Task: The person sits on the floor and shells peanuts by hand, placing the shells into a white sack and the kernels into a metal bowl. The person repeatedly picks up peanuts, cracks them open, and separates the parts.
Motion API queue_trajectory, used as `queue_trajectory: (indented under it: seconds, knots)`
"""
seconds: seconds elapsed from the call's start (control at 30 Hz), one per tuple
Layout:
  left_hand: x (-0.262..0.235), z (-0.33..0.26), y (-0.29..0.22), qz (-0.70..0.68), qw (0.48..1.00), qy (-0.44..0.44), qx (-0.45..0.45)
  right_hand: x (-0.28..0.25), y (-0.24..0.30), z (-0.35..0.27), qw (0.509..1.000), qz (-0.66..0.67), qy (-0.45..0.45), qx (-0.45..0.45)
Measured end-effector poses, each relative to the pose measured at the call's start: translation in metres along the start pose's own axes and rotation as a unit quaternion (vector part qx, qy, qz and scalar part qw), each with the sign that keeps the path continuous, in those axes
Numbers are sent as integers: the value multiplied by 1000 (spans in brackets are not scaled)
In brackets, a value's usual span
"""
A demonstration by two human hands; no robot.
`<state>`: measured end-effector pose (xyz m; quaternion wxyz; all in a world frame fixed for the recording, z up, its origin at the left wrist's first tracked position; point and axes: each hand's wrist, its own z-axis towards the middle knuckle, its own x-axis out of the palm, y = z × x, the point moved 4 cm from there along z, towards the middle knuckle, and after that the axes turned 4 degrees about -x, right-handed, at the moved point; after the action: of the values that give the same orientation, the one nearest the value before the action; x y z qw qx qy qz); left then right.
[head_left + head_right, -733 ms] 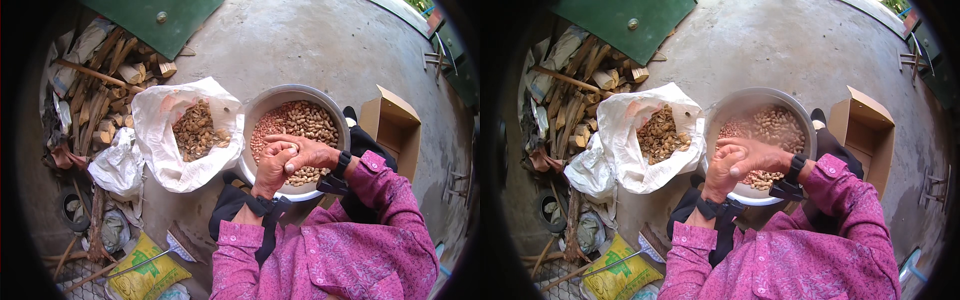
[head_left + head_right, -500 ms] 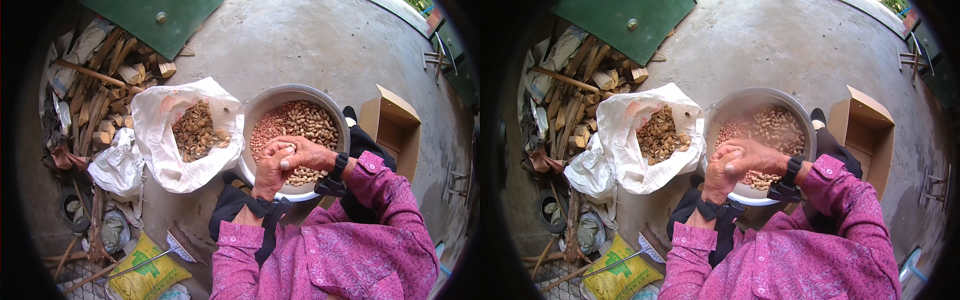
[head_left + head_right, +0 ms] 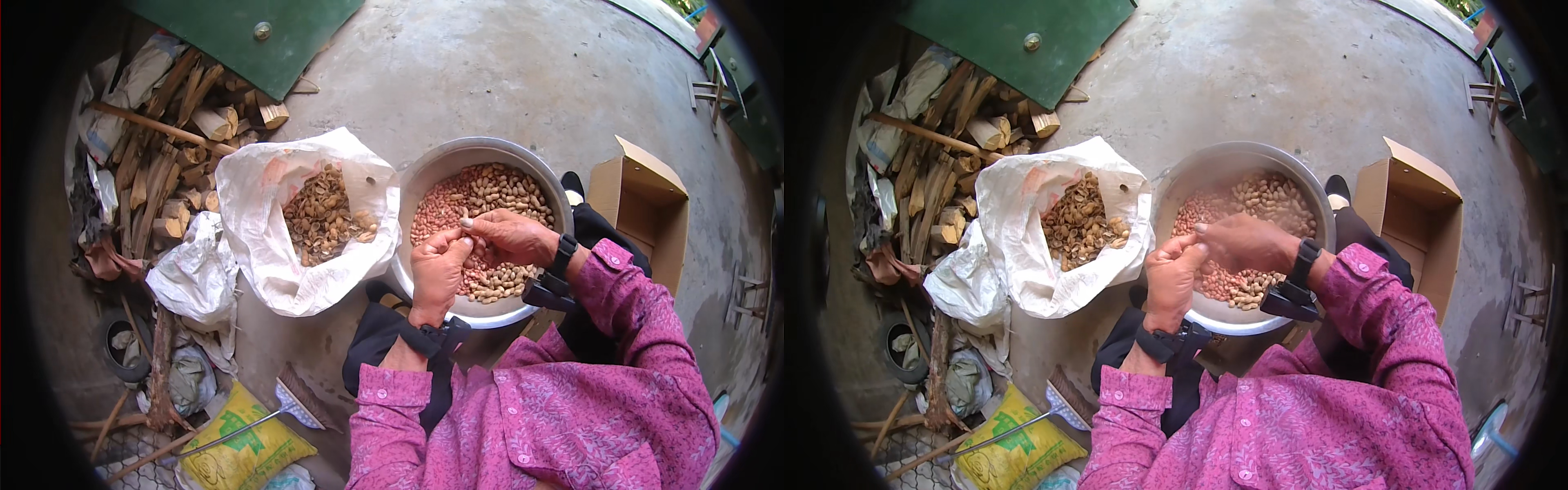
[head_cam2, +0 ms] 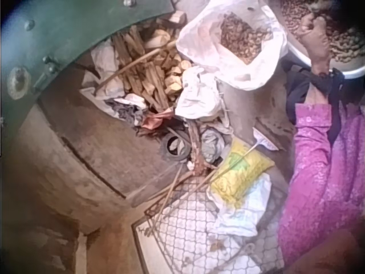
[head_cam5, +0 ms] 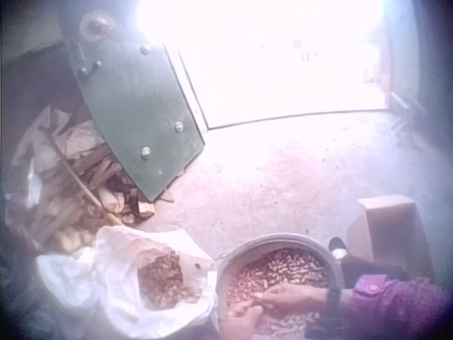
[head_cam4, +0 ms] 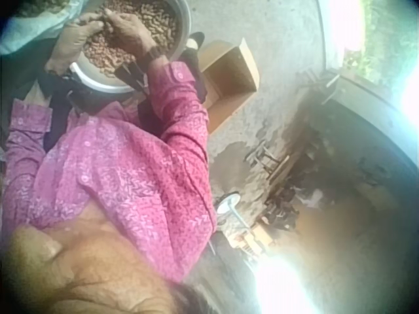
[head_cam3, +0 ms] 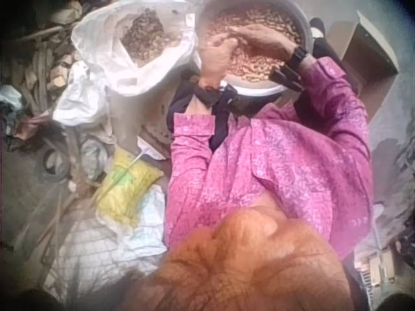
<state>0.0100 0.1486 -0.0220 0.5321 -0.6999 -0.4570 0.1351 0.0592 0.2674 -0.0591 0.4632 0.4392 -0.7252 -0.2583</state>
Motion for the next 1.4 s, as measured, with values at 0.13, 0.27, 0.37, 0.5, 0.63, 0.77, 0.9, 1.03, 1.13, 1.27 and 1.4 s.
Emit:
queue_trajectory:
  seconds: [0.13,0.27,0.37,0.5,0.63,0.77,0.9,1.03,1.13,1.27,1.4]
  knots:
    - [-8,5,7,-23,999,-3,-24,3,4,-4,999,32,-2,10]
    - [-11,6,10,-71,996,-1,-57,4,4,-6,999,46,5,-5]
    - [-14,9,15,-122,989,7,-81,4,4,-6,999,18,15,-46]
    - [-15,11,19,-180,977,6,-111,2,8,-8,995,-47,5,-85]
    - [-13,11,18,-196,973,10,-123,0,15,-11,991,-85,-5,-106]
    - [-12,10,17,-201,970,20,-133,-7,15,-11,988,-108,-5,-110]
    - [-14,10,20,-165,978,-3,-131,-6,24,-15,977,-157,-6,-143]
    - [-14,12,25,-148,980,-4,-132,-9,27,-15,961,-211,-3,-180]
    - [-11,13,26,-137,981,0,-135,-8,27,-16,959,-204,13,-195]
    - [-11,12,26,-138,981,13,-133,-6,32,-17,964,-192,18,-180]
    - [-7,12,27,-140,977,19,-157,-10,32,-17,970,-172,13,-172]
